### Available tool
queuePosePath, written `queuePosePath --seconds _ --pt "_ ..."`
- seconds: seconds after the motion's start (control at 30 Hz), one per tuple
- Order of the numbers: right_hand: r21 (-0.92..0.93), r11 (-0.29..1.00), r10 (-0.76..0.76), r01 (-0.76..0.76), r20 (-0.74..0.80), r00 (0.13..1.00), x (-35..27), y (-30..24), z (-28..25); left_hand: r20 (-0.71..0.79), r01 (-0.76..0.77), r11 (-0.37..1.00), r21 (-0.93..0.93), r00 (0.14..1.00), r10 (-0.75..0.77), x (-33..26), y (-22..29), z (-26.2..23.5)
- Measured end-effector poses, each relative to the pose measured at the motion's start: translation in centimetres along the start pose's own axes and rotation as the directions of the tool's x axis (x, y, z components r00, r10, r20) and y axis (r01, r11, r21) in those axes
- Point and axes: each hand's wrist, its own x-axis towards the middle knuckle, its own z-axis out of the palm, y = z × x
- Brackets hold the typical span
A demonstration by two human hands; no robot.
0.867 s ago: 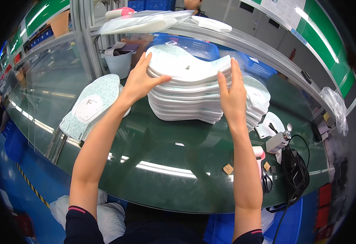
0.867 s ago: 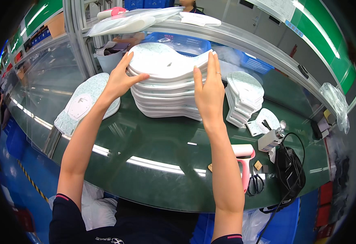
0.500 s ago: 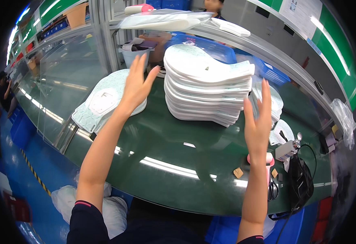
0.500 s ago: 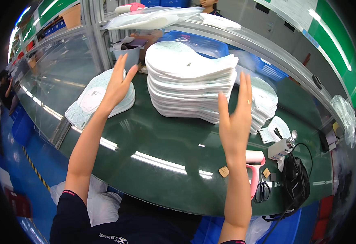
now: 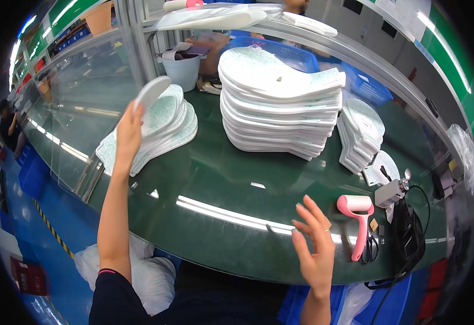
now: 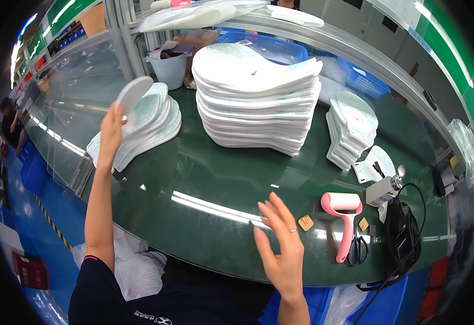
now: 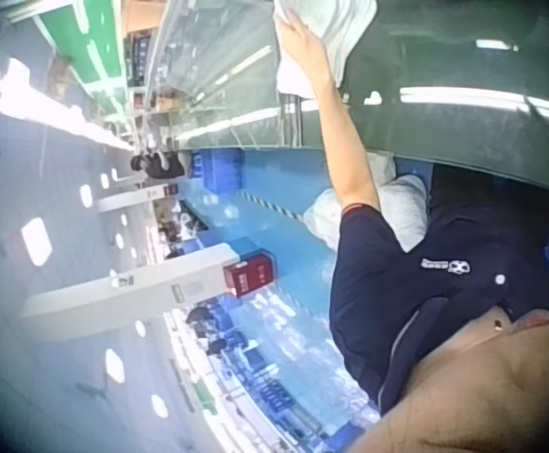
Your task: The person cleans white plastic shoe insoles on a green workbench. They use a pink lint roller to remove debris from the patterned top surface and the plain bottom surface of each insole. The person handles the insoles one at a time, flipping them over to treat both sides before stacking them.
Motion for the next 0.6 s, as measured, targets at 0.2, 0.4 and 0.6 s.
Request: queuePosePath --seconds 0.2,0.4,0.6 --pt "0.194 0.978 0.024 -0.074 0.246 0.969 -1.3 -1.2 2.0 0.109 0.212 0.857 -0.47 0.977 -0.182 -7.5 10.7 -3.4" --pt "0.708 0.574 0.125 -0.413 0.422 0.898 -2.7 -0.4 4.9 0.545 0.239 0.873 -0.426 0.837 0.036 -15.9 16.3 -1.3" --pt "0.891 0.312 0.281 -0.331 0.247 0.927 -4.3 0.7 3.4 0.636 -0.126 0.833 -0.538 0.588 0.5 -18.0 18.3 -0.1"
